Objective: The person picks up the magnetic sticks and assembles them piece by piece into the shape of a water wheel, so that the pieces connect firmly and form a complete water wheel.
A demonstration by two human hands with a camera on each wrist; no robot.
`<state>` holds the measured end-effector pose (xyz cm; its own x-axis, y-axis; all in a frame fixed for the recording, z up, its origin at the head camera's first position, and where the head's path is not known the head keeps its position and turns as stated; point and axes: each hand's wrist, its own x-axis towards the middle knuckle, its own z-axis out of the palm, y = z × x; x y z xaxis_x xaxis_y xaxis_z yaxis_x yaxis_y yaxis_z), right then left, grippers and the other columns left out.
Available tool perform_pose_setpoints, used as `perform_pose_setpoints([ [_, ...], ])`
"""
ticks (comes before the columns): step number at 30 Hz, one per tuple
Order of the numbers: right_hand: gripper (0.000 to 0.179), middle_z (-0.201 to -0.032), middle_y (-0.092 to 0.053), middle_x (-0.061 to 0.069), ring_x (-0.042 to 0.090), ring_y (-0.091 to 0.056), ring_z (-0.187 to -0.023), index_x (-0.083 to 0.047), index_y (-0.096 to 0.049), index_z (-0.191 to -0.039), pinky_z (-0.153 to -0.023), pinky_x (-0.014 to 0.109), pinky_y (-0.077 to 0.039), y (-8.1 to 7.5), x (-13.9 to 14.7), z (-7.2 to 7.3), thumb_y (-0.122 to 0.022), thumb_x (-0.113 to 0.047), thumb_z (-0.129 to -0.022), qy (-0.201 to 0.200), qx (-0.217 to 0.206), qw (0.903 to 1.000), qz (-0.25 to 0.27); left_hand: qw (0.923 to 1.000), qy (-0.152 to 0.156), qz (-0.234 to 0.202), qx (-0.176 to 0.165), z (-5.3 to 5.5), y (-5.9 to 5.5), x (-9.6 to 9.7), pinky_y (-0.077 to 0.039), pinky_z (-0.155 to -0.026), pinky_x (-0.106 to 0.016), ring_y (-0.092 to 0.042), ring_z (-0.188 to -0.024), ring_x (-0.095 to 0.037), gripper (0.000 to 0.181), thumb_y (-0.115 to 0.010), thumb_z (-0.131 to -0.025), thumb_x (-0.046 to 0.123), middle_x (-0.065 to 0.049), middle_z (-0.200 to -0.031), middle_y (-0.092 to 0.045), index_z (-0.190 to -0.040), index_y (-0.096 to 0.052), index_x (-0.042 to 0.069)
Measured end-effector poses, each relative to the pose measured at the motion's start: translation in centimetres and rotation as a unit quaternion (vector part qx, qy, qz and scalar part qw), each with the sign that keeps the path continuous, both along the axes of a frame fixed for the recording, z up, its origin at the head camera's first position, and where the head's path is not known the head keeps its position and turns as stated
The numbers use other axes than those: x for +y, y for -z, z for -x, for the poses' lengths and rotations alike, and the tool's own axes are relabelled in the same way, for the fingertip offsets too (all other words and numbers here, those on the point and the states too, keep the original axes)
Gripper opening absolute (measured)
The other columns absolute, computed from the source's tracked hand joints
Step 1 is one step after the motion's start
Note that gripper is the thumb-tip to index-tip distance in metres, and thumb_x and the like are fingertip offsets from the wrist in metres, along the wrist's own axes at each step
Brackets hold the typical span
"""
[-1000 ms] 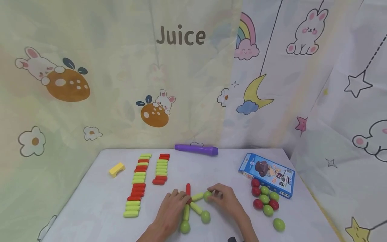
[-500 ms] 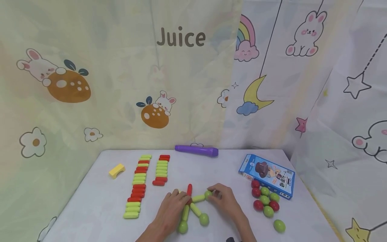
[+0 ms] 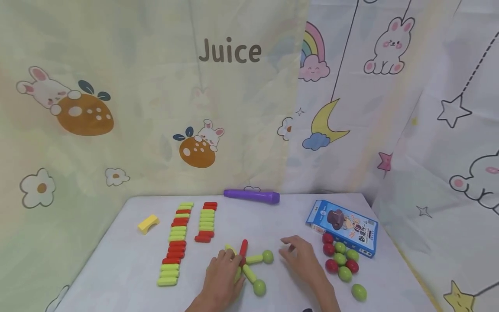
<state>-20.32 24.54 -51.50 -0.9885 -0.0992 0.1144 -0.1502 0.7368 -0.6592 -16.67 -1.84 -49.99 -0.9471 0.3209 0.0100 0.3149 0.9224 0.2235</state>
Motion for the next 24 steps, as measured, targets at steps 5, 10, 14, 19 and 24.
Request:
perform_pose_setpoints([
  [5,0.034,-0.119,-0.070,0.020,0.038,-0.065,-0.110,0.002,-0.073,-0.124,-0.097,0.057,-0.057,-1.8,4.1,-0.2,-0.082,-0.014,-0.096,0.074,-0.001,0.9889,-0.129,0.9999,-0.007,0.001,0.010,-0.2,0.3,0.3,-0.048,-0.080,-0.035,-0.046,-0.094,-0.018,0.041,-0.089,-0.091,0.030,-0.001,-0.101,-0.058,-0.125,-0.072,0.014],
  [10,0.038,-0.098,-0.064,0.015,0.033,-0.057,-0.095,0.007,-0.074,-0.115,-0.089,0.053,-0.058,-2.0,6.9,-0.6,-0.091,-0.012,-0.086,0.086,-0.077,0.9725,-0.202,1.0000,0.006,-0.005,0.006,0.1,0.3,0.1,-0.049,-0.081,-0.036,-0.045,-0.096,-0.019,0.039,-0.085,-0.095,0.022,-0.001,-0.101,-0.056,-0.132,-0.072,0.015],
  [14,0.030,-0.090,-0.062,0.006,0.024,-0.056,-0.088,0.004,-0.075,-0.112,-0.080,0.041,-0.058,-1.8,7.1,-0.6,-0.089,-0.007,-0.087,0.066,-0.125,0.9733,-0.181,0.9997,0.017,-0.016,0.011,0.3,0.3,-0.4,-0.047,-0.079,-0.034,-0.043,-0.094,-0.017,0.033,-0.084,-0.095,0.016,0.001,-0.100,-0.054,-0.127,-0.074,0.017],
  [19,0.030,-0.092,-0.068,0.003,0.020,-0.058,-0.086,0.001,-0.075,-0.113,-0.083,0.043,-0.062,-1.8,6.4,-0.7,-0.089,-0.009,-0.089,0.056,-0.150,0.9745,-0.157,0.9985,0.040,-0.024,0.029,0.5,0.5,-0.9,-0.043,-0.075,-0.030,-0.041,-0.091,-0.016,0.031,-0.083,-0.096,0.014,0.003,-0.099,-0.055,-0.125,-0.075,0.018],
  [24,0.035,-0.102,-0.074,0.002,0.018,-0.061,-0.090,-0.002,-0.078,-0.115,-0.090,0.047,-0.062,-1.9,5.0,-0.9,-0.092,-0.013,-0.086,0.039,-0.132,0.9803,-0.141,0.9963,0.071,-0.027,0.039,0.7,0.6,-1.3,-0.044,-0.079,-0.031,-0.044,-0.094,-0.016,0.030,-0.082,-0.097,0.015,0.004,-0.102,-0.059,-0.126,-0.075,0.020],
])
